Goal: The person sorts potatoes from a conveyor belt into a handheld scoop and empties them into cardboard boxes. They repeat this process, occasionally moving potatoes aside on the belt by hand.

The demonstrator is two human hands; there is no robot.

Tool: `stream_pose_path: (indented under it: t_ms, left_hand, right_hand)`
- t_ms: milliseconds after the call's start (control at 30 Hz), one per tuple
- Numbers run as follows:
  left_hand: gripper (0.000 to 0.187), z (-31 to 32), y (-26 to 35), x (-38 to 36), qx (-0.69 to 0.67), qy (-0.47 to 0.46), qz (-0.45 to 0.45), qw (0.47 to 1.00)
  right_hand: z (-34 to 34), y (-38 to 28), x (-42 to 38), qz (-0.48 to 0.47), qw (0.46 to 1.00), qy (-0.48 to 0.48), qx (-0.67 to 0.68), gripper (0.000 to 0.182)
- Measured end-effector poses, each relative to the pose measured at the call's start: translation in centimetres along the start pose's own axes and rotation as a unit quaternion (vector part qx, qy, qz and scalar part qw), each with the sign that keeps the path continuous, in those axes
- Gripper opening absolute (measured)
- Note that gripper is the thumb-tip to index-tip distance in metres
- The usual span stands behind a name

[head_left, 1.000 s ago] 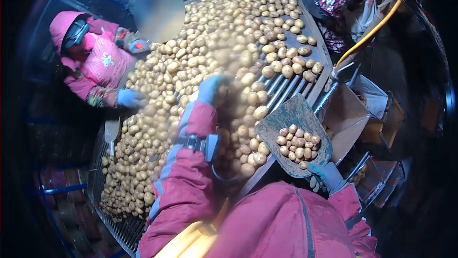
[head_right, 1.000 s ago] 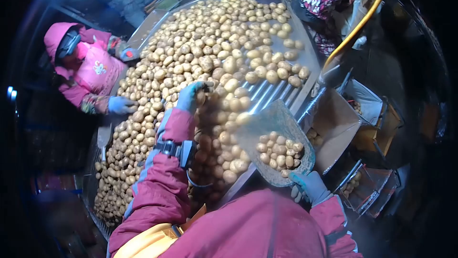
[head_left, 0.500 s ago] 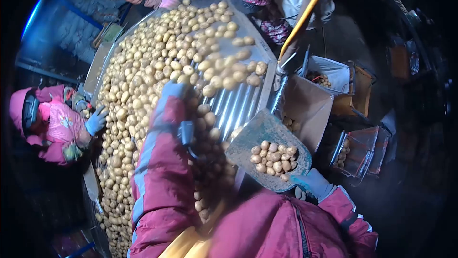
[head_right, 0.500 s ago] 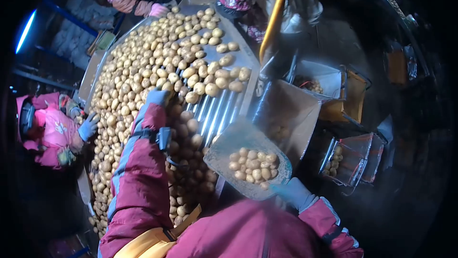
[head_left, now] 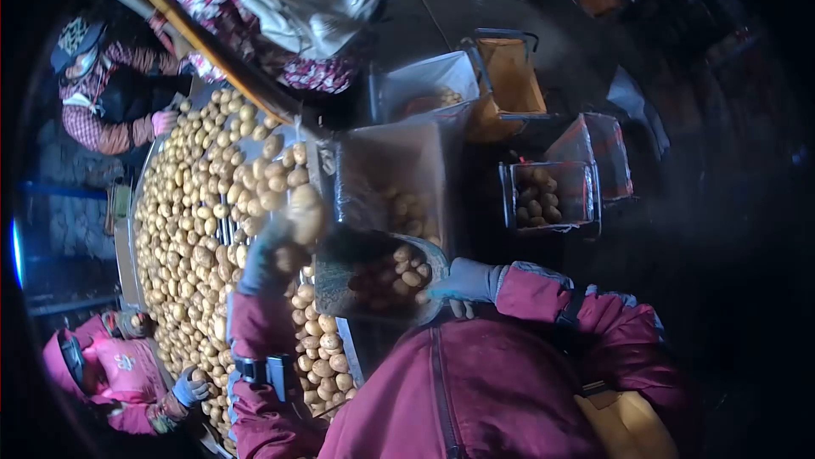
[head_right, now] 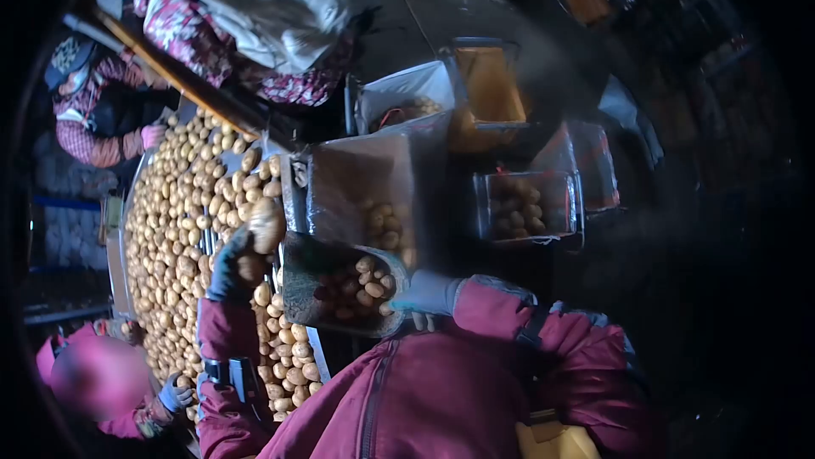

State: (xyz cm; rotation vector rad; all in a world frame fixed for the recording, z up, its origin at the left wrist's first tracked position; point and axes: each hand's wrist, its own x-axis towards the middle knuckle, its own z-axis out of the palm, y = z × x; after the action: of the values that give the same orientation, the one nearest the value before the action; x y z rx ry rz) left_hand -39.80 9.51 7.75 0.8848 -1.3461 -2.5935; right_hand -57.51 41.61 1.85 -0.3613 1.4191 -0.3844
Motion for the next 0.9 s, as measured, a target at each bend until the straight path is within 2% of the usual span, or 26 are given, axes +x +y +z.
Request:
stream_pose_path:
  t_ms: [33, 67, 100, 133, 167, 200, 267, 300, 333, 367, 400, 467, 500, 533, 600, 633, 667, 733, 767, 833, 900]
  left_hand:
    - [0.061, 5.2, 0.4, 1.1, 0.02, -0.047, -0.035, 0.998]
    - [0.065, 7.0, -0.4, 2.8, 0.036, -0.1, -0.095, 0.99]
    - [0.065, 10.5, -1.5, 4.6, 0.006, -0.14, -0.103, 0.985]
    - [0.056, 15.3, -2.6, 5.7, -0.019, -0.078, -0.106, 0.991]
    - [0.051, 16.1, -4.8, 7.9, -0.033, -0.143, -0.147, 0.978]
    - [0.05, 18.5, -5.5, 9.4, 0.06, -0.161, -0.192, 0.966]
    - [0.057, 24.6, -8.5, 11.3, 0.265, -0.168, -0.005, 0.95]
    - [0.058, 26.0, -9.2, 11.8, 0.294, -0.164, 0.012, 0.942]
    - [0.059, 26.9, -9.6, 12.4, 0.323, -0.158, 0.032, 0.933]
    - [0.06, 27.3, -9.7, 12.6, 0.352, -0.15, 0.053, 0.922]
    - [0.057, 27.0, -9.3, 12.1, 0.361, -0.147, 0.08, 0.917]
    - [0.053, 23.7, -8.9, 11.9, 0.359, -0.132, 0.052, 0.923]
    - [0.052, 21.2, -8.6, 11.7, 0.359, -0.114, 0.043, 0.925]
    - [0.045, 18.8, -8.6, 11.2, 0.371, -0.09, 0.115, 0.917]
    - [0.037, 16.7, -6.0, 7.1, 0.244, -0.006, 0.039, 0.969]
    - [0.035, 14.7, -5.5, 5.4, 0.179, 0.047, 0.024, 0.982]
    - [0.033, 12.6, -4.7, 3.6, 0.168, 0.083, -0.003, 0.982]
    - [0.032, 8.3, -3.3, -0.5, 0.162, 0.168, -0.026, 0.972]
    - [0.035, 5.3, -3.6, -2.6, 0.123, 0.185, 0.012, 0.975]
    - [0.034, -0.2, -4.0, -6.6, 0.132, 0.25, 0.063, 0.957]
    - [0.034, -4.9, -4.3, -10.5, 0.087, 0.323, 0.054, 0.941]
  right_hand:
    - [-0.3, 1.1, 0.2, -0.014, 0.999, 0.0, 0.034, 0.059]
    - [-0.4, 2.0, 0.1, -0.028, 0.997, -0.001, 0.068, 0.057]
    - [-0.5, 2.5, -0.6, -0.107, 0.991, 0.05, 0.059, 0.051]
    - [-0.5, 2.7, -1.8, -0.183, 0.977, 0.102, 0.049, 0.046]
    - [-0.8, 2.9, -3.1, -0.217, 0.968, 0.106, 0.064, 0.043]
    - [-1.1, 3.0, -4.3, -0.251, 0.959, 0.109, 0.078, 0.04]
    - [-0.1, 6.6, -0.2, -0.302, 0.931, 0.099, 0.178, 0.039]
    - [0.4, 8.3, 1.9, -0.327, 0.913, 0.091, 0.225, 0.039]
    - [-0.8, 5.8, -3.5, -0.262, 0.937, 0.068, 0.223, 0.039]
    - [-1.5, 5.3, -4.8, -0.201, 0.956, 0.055, 0.207, 0.041]
    - [-2.1, 4.7, -6.0, -0.141, 0.971, 0.039, 0.189, 0.043]
    - [-1.6, 5.4, -4.9, -0.169, 0.962, 0.035, 0.213, 0.046]
    - [-1.5, 7.0, -1.4, -0.184, 0.97, 0.057, 0.15, 0.048]
    - [-1.3, 8.6, 2.0, -0.196, 0.973, 0.082, 0.086, 0.05]
    - [-1.0, 5.7, -0.7, -0.11, 0.969, 0.029, 0.22, 0.047]
    - [-0.1, 6.3, 2.0, -0.242, 0.938, 0.028, 0.248, 0.041]
    - [-0.6, 7.2, 4.1, -0.272, 0.955, 0.067, 0.101, 0.036]
    - [-0.3, 2.0, 0.4, -0.092, 0.984, 0.004, 0.154, 0.023]
    - [0.6, 0.8, 0.1, -0.099, 0.979, 0.024, 0.179, 0.028]
    - [1.3, -2.0, -0.1, -0.064, 0.988, 0.002, 0.14, 0.029]
    - [2.6, -4.4, -0.1, -0.074, 0.988, 0.004, 0.134, 0.029]
